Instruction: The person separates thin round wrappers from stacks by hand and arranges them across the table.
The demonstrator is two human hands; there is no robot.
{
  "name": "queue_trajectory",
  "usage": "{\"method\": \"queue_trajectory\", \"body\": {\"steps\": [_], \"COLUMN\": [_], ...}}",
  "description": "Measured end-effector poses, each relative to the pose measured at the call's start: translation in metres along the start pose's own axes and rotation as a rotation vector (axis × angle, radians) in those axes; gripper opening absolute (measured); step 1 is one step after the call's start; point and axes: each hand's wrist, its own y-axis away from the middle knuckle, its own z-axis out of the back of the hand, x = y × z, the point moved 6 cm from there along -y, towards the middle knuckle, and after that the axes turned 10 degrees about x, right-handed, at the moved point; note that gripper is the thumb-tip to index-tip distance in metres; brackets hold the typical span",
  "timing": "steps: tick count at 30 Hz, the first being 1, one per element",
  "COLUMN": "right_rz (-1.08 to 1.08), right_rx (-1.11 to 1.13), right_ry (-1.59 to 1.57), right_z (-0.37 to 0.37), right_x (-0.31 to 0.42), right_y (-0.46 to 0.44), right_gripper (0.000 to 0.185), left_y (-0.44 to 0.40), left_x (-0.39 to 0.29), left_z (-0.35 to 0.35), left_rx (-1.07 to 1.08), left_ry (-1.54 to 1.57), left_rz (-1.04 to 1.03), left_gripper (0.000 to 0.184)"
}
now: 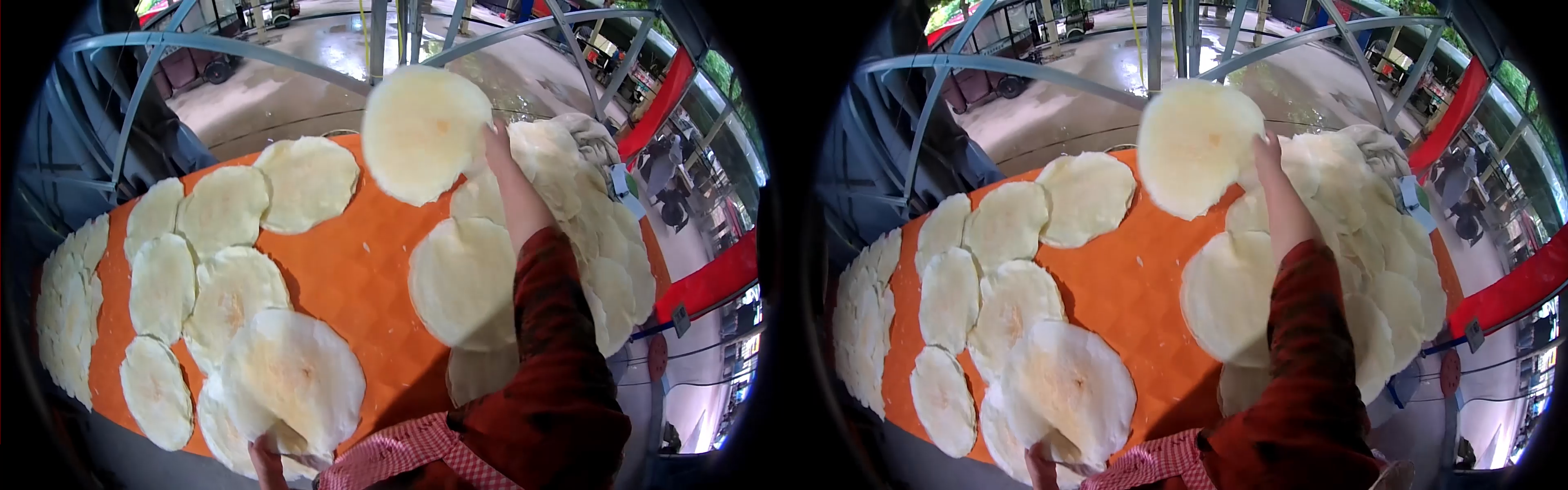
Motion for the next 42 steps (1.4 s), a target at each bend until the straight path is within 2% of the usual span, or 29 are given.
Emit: {"method": "queue_trajectory", "body": {"steps": [2,4,5,6,9,12,14,16,17,18,20,24,26,28,29,32,33,35,37,38,39,40,42], "right_rz": [-0.399,-0.743,-0.781,-0.762,-0.522,-0.529,-0.543,-0.55,-0.528,-0.495,-0.639,-0.968,-0.965,-0.962,-0.933,-0.794,-0.825,-0.854,-1.006,-0.849,-0.536,-0.576,0.049], "right_rx": [0.021,-0.068,-0.092,-0.117,-0.147,-0.254,-0.123,0.034,0.119,0.201,0.169,-0.032,-0.028,-0.021,0.091,-0.128,-0.009,-0.132,0.015,0.388,0.792,0.924,1.318], "right_ry": [-0.547,-0.633,-0.573,-0.511,-0.422,-0.448,-0.426,-0.467,-0.522,-0.577,-0.607,-0.754,-0.784,-0.804,-0.765,-0.933,-0.923,-0.979,-0.977,-0.919,-0.416,-0.515,-0.264], "right_z": [0.005,-0.001,-0.006,-0.012,-0.032,-0.034,-0.041,-0.055,-0.069,-0.079,-0.085,-0.086,-0.087,-0.087,-0.08,-0.107,-0.123,-0.141,-0.187,-0.217,-0.233,-0.265,-0.269], "right_x": [-0.111,-0.178,-0.193,-0.195,-0.168,-0.195,-0.203,-0.199,-0.172,-0.151,-0.179,-0.164,-0.171,-0.205,-0.293,-0.224,-0.211,-0.196,-0.178,-0.145,-0.084,-0.053,0.037], "right_y": [0.006,0.049,0.07,0.085,0.106,0.087,0.065,0.072,0.076,0.074,0.066,0.099,0.102,0.091,0.052,0.064,0.06,0.084,0.132,0.183,0.245,0.318,0.442], "right_gripper": [0.047,0.05,0.052,0.054,0.047,0.035,0.029,0.024,0.021,0.019,0.019,0.019,0.019,0.02,0.016,0.008,0.003,0.013,0.017,0.021,0.018,0.018,0.05], "left_y": [0.009,0.009,0.008,0.008,0.007,0.007,0.009,0.016,0.015,0.015,0.029,0.027,0.031,0.029,0.029,0.029,0.03,0.03,0.018,0.015,0.013,0.013,0.014], "left_x": [-0.006,-0.002,0.002,0.004,0.01,0.022,0.034,0.033,0.029,0.016,-0.021,-0.019,-0.02,-0.013,-0.012,-0.027,-0.031,-0.037,-0.041,-0.043,-0.045,-0.047,-0.071], "left_z": [-0.018,-0.013,-0.009,-0.007,0.0,0.023,0.051,0.063,0.056,0.017,-0.065,-0.04,-0.034,-0.014,-0.009,-0.03,-0.039,-0.052,-0.058,-0.064,-0.07,-0.076,-0.144], "left_rx": [-0.023,-0.034,-0.035,-0.041,-0.038,0.057,0.17,-0.065,-0.174,-0.151,-0.104,-0.165,-0.231,-0.238,-0.236,-0.249,-0.241,-0.216,-0.164,-0.085,-0.016,0.039,0.022], "left_ry": [0.028,0.001,-0.014,-0.027,-0.072,-0.122,-0.178,-0.378,-0.478,-0.321,-0.014,-0.072,-0.187,-0.153,-0.148,-0.139,-0.115,-0.124,-0.196,-0.39,-0.589,-0.774,-1.317], "left_rz": [0.047,0.086,0.108,0.125,0.15,0.152,0.152,0.14,0.134,0.117,0.083,0.105,0.18,0.187,0.177,0.167,0.167,0.112,-0.002,-0.029,-0.072,-0.13,-0.388], "left_gripper": [0.048,0.047,0.047,0.047,0.046,0.046,0.046,0.045,0.045,0.044,0.048,0.044,0.041,0.041,0.042,0.043,0.044,0.041,0.032,0.031,0.031,0.03,0.023]}}
